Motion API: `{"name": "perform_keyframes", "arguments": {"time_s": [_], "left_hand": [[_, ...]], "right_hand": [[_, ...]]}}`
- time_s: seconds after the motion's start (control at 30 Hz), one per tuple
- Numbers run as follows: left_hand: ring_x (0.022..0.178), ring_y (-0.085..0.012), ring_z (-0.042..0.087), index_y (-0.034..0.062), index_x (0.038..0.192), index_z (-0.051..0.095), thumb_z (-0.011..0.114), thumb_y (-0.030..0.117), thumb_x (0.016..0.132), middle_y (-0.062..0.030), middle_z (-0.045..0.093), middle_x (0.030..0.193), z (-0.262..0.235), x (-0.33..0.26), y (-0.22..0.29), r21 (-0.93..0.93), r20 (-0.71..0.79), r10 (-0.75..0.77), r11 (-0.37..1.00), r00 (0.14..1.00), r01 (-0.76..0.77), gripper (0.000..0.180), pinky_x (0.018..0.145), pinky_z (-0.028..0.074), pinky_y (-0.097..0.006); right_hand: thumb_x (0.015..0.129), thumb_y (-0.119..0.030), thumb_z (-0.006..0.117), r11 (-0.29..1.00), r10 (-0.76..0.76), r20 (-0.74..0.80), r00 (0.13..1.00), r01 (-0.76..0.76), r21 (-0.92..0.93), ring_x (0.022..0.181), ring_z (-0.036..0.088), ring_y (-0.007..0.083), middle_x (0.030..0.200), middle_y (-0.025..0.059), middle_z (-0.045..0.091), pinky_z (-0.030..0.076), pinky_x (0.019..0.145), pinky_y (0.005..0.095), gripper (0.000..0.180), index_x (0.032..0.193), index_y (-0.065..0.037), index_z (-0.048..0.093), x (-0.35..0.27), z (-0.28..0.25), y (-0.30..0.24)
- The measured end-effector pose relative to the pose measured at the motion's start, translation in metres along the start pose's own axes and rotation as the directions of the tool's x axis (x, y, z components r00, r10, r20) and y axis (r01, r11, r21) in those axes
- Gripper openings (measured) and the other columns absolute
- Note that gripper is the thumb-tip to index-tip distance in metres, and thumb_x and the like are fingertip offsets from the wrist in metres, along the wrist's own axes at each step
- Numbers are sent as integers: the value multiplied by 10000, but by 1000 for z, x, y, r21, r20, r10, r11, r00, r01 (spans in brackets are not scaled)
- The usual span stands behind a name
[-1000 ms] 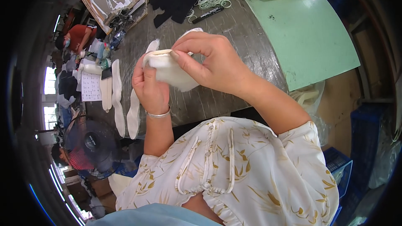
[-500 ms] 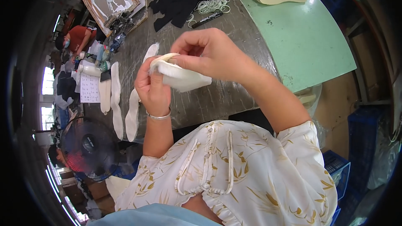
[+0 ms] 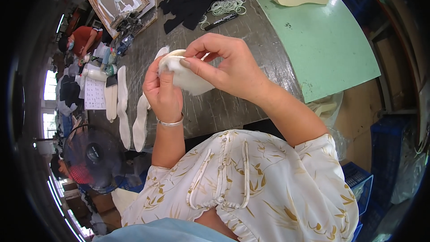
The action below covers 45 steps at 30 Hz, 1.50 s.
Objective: Inspecting and assembling fleece-lined shoe insole components in a factory.
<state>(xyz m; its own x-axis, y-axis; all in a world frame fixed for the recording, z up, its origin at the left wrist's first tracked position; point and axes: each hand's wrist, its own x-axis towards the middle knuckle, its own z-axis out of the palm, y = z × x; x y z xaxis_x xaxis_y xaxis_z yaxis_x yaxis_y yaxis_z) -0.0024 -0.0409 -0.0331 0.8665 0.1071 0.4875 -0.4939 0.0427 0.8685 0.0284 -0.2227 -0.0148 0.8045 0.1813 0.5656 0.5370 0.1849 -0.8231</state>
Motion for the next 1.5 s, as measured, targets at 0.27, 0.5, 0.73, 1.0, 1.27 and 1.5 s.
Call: {"name": "perform_keyframes", "arguments": {"time_s": [0.27, 0.5, 0.73, 1.0, 1.27, 1.5], "left_hand": [[1062, -204, 627, -26, 1204, 587, 586, 66, 967, -128, 645, 1174, 0, -3, -6, -109, 25, 69, 992, 997, -66, 254, 953, 484, -350], [1050, -205, 628, -17, 1186, 593, 583, 75, 964, -125, 644, 1168, 7, -1, 2, -325, 41, -44, 944, 998, 55, 240, 963, 478, -354], [897, -138, 629, -12, 1081, 651, 687, 150, 926, -78, 680, 1005, 10, 4, 12, -302, -122, -182, 943, 976, 138, 227, 830, 483, -280], [968, -169, 621, 1, 1130, 618, 650, 139, 947, -95, 645, 1072, 3, 5, 5, -439, -121, -152, 895, 981, 85, 231, 888, 487, -328], [1022, -218, 607, 8, 1138, 603, 625, 140, 957, -112, 606, 1131, 5, 1, 4, -497, -45, -82, 866, 996, 48, 224, 913, 484, -372], [1061, -234, 592, 45, 1188, 509, 664, 169, 930, -125, 588, 1160, 3, 1, 0, -405, 73, -15, 913, 997, 44, 325, 940, 484, -400]], "right_hand": [[838, -48, 721, 991, 129, 57, 990, -130, 6, 829, 639, 111, 984, 94, 699, 526, 753, 247, 97, 878, 38, 703, 3, -4, -10], [783, -89, 739, 998, 53, -48, 997, -55, -43, 658, 596, 84, 834, 26, 683, 468, 569, 230, 98, 753, -25, 670, 5, 11, -10], [785, -69, 765, 975, -147, -33, 989, 139, -172, 654, 651, 176, 828, 84, 696, 533, 593, 275, 100, 811, -11, 688, 1, 18, -4], [788, -60, 760, 961, -188, 14, 982, 187, -203, 792, 683, 207, 925, 101, 711, 559, 710, 300, 112, 855, 4, 696, -6, 14, 0], [820, -33, 718, 998, 23, -58, 998, -27, -65, 772, 663, 143, 857, 88, 678, 572, 687, 272, 70, 816, 17, 669, -5, 17, -7], [793, -33, 747, 986, -76, -125, 989, 57, -155, 695, 669, 137, 778, 74, 673, 577, 626, 256, 88, 805, 2, 667, -7, 22, -3]]}}
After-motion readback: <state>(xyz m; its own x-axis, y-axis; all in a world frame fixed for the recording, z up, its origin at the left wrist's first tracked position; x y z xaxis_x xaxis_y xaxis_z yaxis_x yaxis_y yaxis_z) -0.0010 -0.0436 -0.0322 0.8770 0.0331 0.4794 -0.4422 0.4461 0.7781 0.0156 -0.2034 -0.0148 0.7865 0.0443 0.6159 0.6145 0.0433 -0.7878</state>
